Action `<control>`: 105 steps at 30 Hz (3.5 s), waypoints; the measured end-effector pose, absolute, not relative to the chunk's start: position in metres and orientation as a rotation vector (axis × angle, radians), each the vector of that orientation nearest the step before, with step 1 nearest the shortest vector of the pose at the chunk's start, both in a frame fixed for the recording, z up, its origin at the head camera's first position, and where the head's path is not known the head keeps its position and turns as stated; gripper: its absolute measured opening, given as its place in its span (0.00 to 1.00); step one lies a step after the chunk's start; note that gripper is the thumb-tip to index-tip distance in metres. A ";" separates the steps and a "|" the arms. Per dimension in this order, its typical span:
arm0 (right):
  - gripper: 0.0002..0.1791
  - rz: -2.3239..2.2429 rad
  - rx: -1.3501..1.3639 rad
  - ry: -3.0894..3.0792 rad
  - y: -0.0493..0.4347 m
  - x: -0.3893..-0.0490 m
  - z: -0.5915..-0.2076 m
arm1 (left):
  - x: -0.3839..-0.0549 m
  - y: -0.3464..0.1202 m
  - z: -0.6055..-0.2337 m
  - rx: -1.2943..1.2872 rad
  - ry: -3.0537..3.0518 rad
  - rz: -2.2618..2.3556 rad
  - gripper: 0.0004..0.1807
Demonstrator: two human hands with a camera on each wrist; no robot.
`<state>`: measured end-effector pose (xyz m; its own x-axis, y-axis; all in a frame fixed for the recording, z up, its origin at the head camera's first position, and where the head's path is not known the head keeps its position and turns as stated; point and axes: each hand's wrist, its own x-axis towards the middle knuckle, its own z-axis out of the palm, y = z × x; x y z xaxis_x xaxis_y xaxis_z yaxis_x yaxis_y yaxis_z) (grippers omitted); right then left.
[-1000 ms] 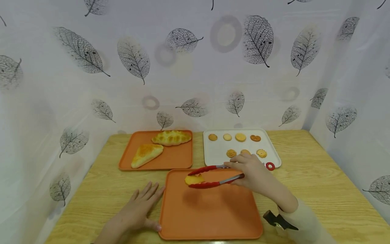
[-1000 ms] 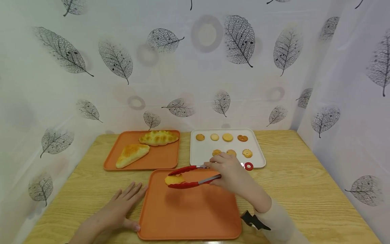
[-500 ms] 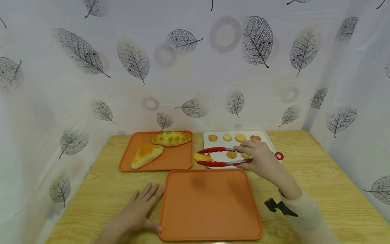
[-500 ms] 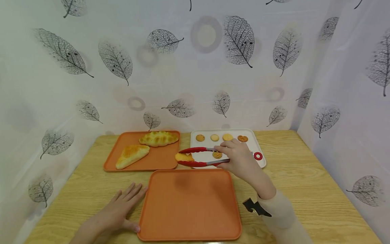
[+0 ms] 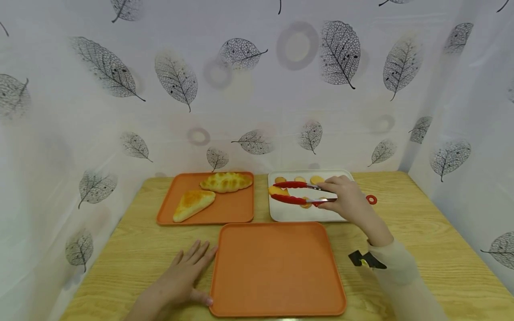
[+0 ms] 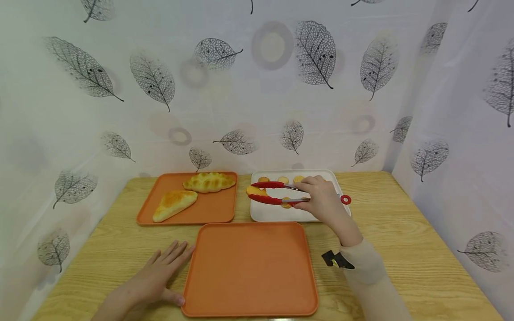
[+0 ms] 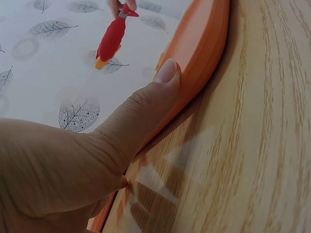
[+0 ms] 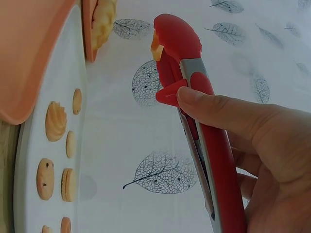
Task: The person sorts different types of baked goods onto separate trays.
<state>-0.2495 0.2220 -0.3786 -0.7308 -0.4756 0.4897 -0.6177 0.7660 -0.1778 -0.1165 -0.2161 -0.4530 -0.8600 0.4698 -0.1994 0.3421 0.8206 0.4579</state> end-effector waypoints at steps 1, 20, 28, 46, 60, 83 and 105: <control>0.29 0.463 0.814 -2.561 0.223 -0.251 -0.380 | -0.116 -0.216 -0.453 0.623 2.704 0.594 0.67; 0.29 0.374 0.724 -2.826 0.235 -0.279 -0.413 | -0.116 -0.216 -0.452 0.632 2.713 0.586 0.66; 0.30 0.315 0.691 -2.894 0.232 -0.279 -0.417 | -0.117 -0.216 -0.452 0.623 2.702 0.592 0.66; 0.30 0.267 0.651 -2.896 0.226 -0.278 -0.423 | -0.116 -0.215 -0.452 0.627 2.708 0.589 0.66; 0.32 0.328 0.648 -2.847 0.230 -0.271 -0.407 | -0.115 -0.214 -0.451 0.656 2.720 0.597 0.66; 0.31 0.421 0.554 -2.654 0.291 -0.229 -0.377 | -0.116 -0.216 -0.452 0.648 2.713 0.589 0.66; 0.33 0.467 0.401 -2.707 0.370 -0.160 -0.405 | -0.114 -0.215 -0.451 0.657 2.722 0.592 0.65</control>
<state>-0.1596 0.3699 -0.4047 -0.8938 -0.2121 0.3951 -0.3323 0.9049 -0.2659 -0.1143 -0.2153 -0.4511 -0.8580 0.4851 -0.1688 0.3712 0.8127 0.4492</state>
